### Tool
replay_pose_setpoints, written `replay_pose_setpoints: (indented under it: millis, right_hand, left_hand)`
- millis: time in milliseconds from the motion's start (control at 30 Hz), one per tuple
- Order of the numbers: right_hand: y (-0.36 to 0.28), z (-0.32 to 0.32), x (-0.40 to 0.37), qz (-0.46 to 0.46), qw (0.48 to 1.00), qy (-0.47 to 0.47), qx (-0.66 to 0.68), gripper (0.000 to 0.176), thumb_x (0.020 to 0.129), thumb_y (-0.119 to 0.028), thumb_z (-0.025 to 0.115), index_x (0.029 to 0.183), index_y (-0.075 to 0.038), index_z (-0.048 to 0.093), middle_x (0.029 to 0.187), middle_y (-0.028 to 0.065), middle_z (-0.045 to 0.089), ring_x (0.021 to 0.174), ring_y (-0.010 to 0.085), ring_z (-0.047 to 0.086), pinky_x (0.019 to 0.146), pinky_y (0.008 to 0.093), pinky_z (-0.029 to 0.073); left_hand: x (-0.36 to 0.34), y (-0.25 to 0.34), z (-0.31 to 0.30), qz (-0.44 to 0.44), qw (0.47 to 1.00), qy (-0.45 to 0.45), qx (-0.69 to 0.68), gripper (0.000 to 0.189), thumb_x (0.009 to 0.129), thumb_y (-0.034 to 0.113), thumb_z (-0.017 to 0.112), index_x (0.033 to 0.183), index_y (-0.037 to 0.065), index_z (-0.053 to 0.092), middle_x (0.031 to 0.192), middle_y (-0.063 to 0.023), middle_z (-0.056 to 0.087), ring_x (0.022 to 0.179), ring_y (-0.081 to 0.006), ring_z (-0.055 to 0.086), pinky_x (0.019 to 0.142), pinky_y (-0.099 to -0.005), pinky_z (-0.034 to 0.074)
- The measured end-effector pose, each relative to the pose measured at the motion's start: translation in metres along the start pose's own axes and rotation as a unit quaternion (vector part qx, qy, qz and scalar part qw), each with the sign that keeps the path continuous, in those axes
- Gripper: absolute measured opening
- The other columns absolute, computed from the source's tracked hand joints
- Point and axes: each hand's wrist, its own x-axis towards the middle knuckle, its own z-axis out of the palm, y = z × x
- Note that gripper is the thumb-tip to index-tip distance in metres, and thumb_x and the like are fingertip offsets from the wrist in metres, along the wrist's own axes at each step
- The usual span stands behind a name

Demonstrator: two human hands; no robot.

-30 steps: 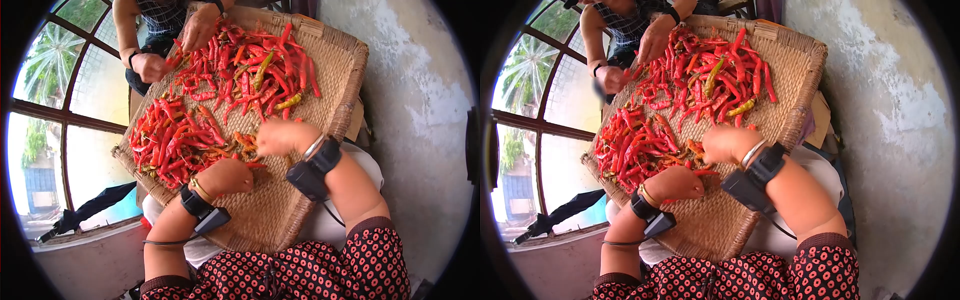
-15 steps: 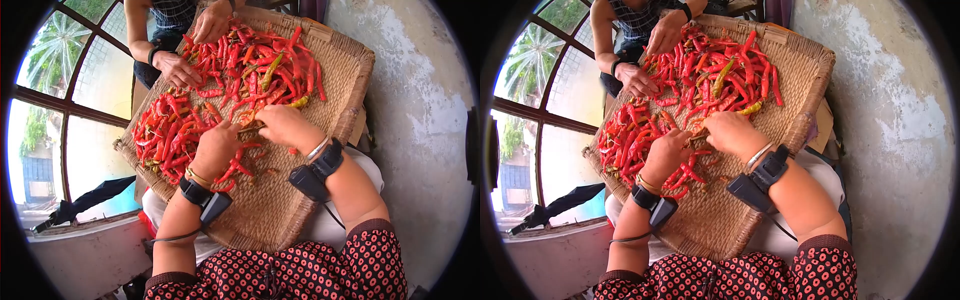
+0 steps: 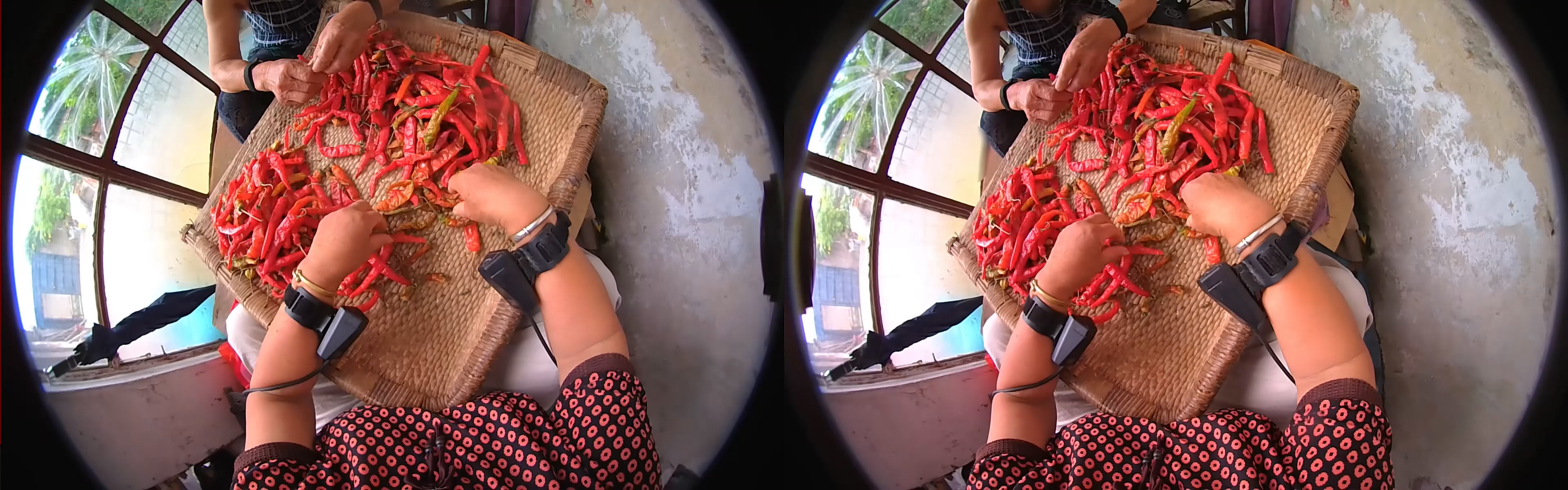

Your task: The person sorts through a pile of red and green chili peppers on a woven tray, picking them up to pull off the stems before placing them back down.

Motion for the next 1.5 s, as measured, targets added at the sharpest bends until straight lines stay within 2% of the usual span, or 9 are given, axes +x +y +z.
replay_pose_setpoints:
  millis: [267, 367, 500, 600, 700, 833, 900, 1033, 1500]
  right_hand:
    - [0.010, 0.017, 0.009, -0.015, 0.999, -0.045, -0.017, 0.022, 0.066, -0.021, 0.067, 0.079, -0.004, 0.063, 0.080, 0.0146, 0.061, 0.078, 0.0320, 0.059, 0.068, 0.0397, 0.046]
    - [0.014, 0.018, 0.010, -0.059, 0.998, -0.027, -0.006, 0.024, 0.065, -0.022, 0.067, 0.080, -0.003, 0.063, 0.080, 0.0150, 0.061, 0.078, 0.0320, 0.059, 0.067, 0.0397, 0.046]
    - [0.001, 0.005, 0.008, 0.026, 0.996, -0.084, 0.005, 0.028, 0.066, -0.018, 0.067, 0.087, 0.001, 0.063, 0.093, 0.0181, 0.061, 0.090, 0.0320, 0.059, 0.078, 0.0381, 0.047]
    - [0.004, 0.006, 0.011, 0.031, 0.995, -0.096, 0.004, 0.028, 0.067, -0.019, 0.067, 0.087, 0.001, 0.063, 0.094, 0.0183, 0.061, 0.090, 0.0317, 0.059, 0.078, 0.0380, 0.047]
    - [0.004, 0.007, 0.012, 0.024, 0.993, -0.119, -0.004, 0.029, 0.067, -0.019, 0.067, 0.089, 0.000, 0.063, 0.095, 0.0181, 0.061, 0.091, 0.0315, 0.059, 0.078, 0.0380, 0.047]
    - [-0.003, 0.004, 0.009, 0.055, 0.994, -0.083, -0.033, 0.025, 0.070, -0.016, 0.064, 0.091, -0.001, 0.063, 0.097, 0.0169, 0.061, 0.091, 0.0310, 0.059, 0.078, 0.0382, 0.048]
    - [-0.002, 0.002, 0.011, 0.085, 0.993, -0.058, -0.058, 0.022, 0.072, -0.013, 0.060, 0.091, -0.002, 0.063, 0.097, 0.0167, 0.061, 0.091, 0.0309, 0.059, 0.078, 0.0385, 0.048]
    - [-0.004, 0.001, 0.008, 0.101, 0.991, -0.042, -0.075, 0.019, 0.075, -0.007, 0.052, 0.090, -0.002, 0.063, 0.097, 0.0168, 0.061, 0.091, 0.0315, 0.059, 0.078, 0.0392, 0.048]
    - [0.000, 0.005, 0.013, 0.078, 0.990, -0.107, -0.052, 0.021, 0.075, -0.008, 0.053, 0.093, -0.001, 0.062, 0.101, 0.0182, 0.060, 0.094, 0.0315, 0.058, 0.079, 0.0393, 0.047]
  left_hand:
    - [0.001, 0.011, 0.008, 0.050, 0.990, -0.012, 0.135, 0.019, 0.063, 0.016, 0.066, 0.079, 0.007, 0.063, 0.083, -0.0093, 0.055, 0.084, -0.0275, 0.053, 0.071, -0.0356, 0.045]
    - [0.005, 0.001, 0.005, 0.100, 0.993, 0.040, -0.044, 0.017, 0.066, 0.014, 0.066, 0.080, 0.006, 0.064, 0.083, -0.0091, 0.056, 0.080, -0.0252, 0.054, 0.071, -0.0339, 0.045]
    - [0.007, 0.001, -0.007, -0.031, 0.959, 0.086, -0.267, 0.010, 0.079, 0.014, 0.060, 0.076, 0.004, 0.062, 0.064, -0.0064, 0.057, 0.054, -0.0145, 0.051, 0.055, -0.0266, 0.043]
    - [0.017, -0.017, -0.016, -0.156, 0.770, 0.169, -0.596, 0.021, 0.089, 0.024, 0.050, 0.083, 0.005, 0.058, 0.065, 0.0019, 0.055, 0.055, -0.0030, 0.048, 0.048, -0.0170, 0.037]
    - [0.021, -0.021, -0.010, -0.242, 0.733, 0.227, -0.594, 0.024, 0.089, 0.025, 0.050, 0.090, 0.002, 0.058, 0.070, 0.0007, 0.056, 0.056, -0.0036, 0.049, 0.049, -0.0174, 0.038]
    - [0.023, -0.001, 0.017, 0.027, 0.978, 0.119, -0.170, 0.025, 0.080, 0.015, 0.056, 0.100, 0.000, 0.057, 0.081, -0.0082, 0.061, 0.064, -0.0205, 0.059, 0.056, -0.0290, 0.047]
    - [0.029, 0.019, 0.024, 0.166, 0.980, 0.096, -0.046, 0.029, 0.074, 0.013, 0.059, 0.102, 0.006, 0.058, 0.094, -0.0108, 0.059, 0.073, -0.0196, 0.061, 0.060, -0.0325, 0.049]
    - [0.039, 0.042, 0.046, 0.135, 0.987, 0.076, 0.030, 0.022, 0.072, 0.012, 0.058, 0.094, 0.007, 0.061, 0.104, -0.0116, 0.056, 0.074, -0.0253, 0.061, 0.061, -0.0341, 0.050]
    - [0.029, 0.034, 0.027, 0.158, 0.984, 0.011, 0.087, 0.009, 0.071, 0.016, 0.058, 0.076, 0.008, 0.056, 0.074, -0.0062, 0.052, 0.068, -0.0254, 0.058, 0.059, -0.0359, 0.048]
